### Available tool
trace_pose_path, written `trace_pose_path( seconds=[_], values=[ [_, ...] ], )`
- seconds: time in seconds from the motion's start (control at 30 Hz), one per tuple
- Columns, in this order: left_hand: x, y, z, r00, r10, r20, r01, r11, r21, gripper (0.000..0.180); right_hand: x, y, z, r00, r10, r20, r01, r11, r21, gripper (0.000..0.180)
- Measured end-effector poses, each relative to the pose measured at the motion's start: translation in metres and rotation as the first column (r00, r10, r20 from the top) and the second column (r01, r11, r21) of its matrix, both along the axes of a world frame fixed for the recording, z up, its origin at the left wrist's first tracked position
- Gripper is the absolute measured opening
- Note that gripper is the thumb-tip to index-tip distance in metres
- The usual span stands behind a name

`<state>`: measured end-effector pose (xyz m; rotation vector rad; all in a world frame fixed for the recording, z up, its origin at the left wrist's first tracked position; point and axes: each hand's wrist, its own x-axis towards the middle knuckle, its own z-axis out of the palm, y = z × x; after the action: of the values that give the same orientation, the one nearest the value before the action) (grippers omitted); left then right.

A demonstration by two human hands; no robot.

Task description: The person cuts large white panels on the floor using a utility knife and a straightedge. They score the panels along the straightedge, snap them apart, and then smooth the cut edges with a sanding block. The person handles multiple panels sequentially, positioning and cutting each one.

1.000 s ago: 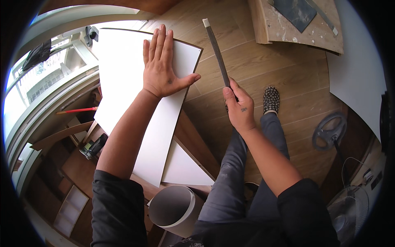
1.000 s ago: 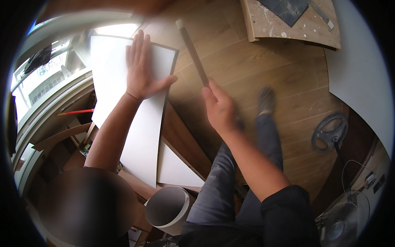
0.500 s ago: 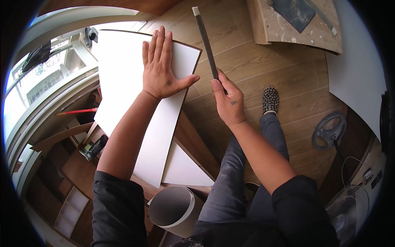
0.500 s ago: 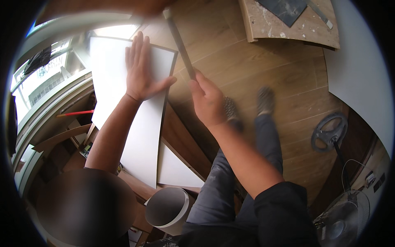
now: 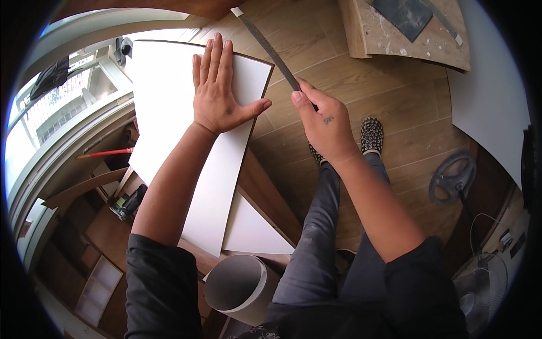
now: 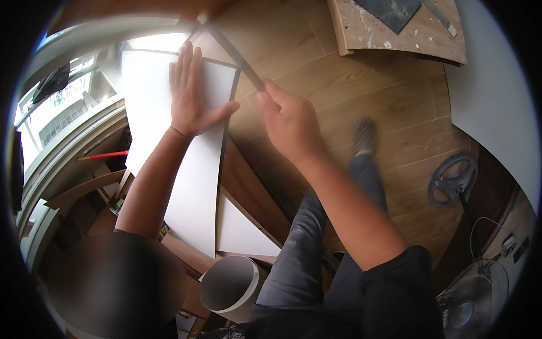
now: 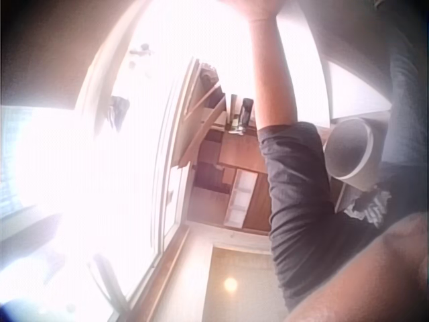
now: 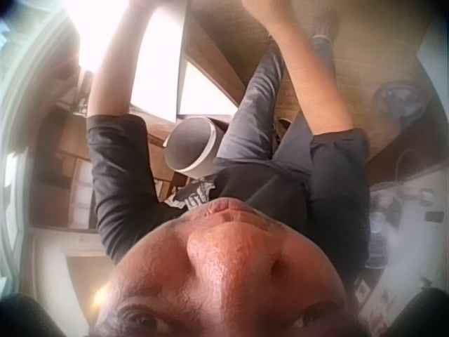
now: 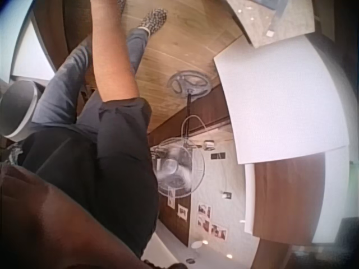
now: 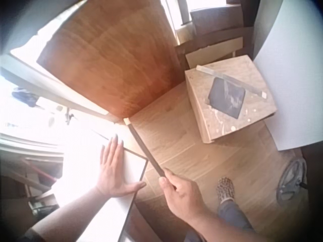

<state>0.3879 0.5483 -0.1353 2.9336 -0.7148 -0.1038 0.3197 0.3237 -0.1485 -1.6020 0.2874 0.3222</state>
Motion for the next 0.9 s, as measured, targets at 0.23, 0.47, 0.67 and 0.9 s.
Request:
trace_pose_path(
  seconds=[0.23,0.47,0.67,0.9],
  values=[
    [-0.001,-0.001,0.002,1.0,0.007,-0.011,-0.008,0.999,-0.032,0.121,-0.018,-0.021,-0.014,0.95,0.211,-0.232,-0.212,0.977,0.019,0.046],
    [0.02,-0.04,0.015,0.986,-0.165,-0.03,0.161,0.981,-0.11,0.028,-0.043,-0.039,-0.028,0.878,0.12,-0.463,-0.076,0.991,0.112,0.045],
    [0.042,-0.049,0.009,0.917,-0.387,-0.099,0.338,0.884,-0.322,0.005,-0.045,-0.084,-0.015,0.867,-0.045,-0.497,0.1,0.991,0.084,0.04],
    [0.027,-0.048,0.023,0.911,-0.388,0.137,0.409,0.89,-0.201,0.013,0.043,-0.19,-0.023,0.95,-0.233,-0.211,0.172,0.947,-0.27,0.039]
  ],
)
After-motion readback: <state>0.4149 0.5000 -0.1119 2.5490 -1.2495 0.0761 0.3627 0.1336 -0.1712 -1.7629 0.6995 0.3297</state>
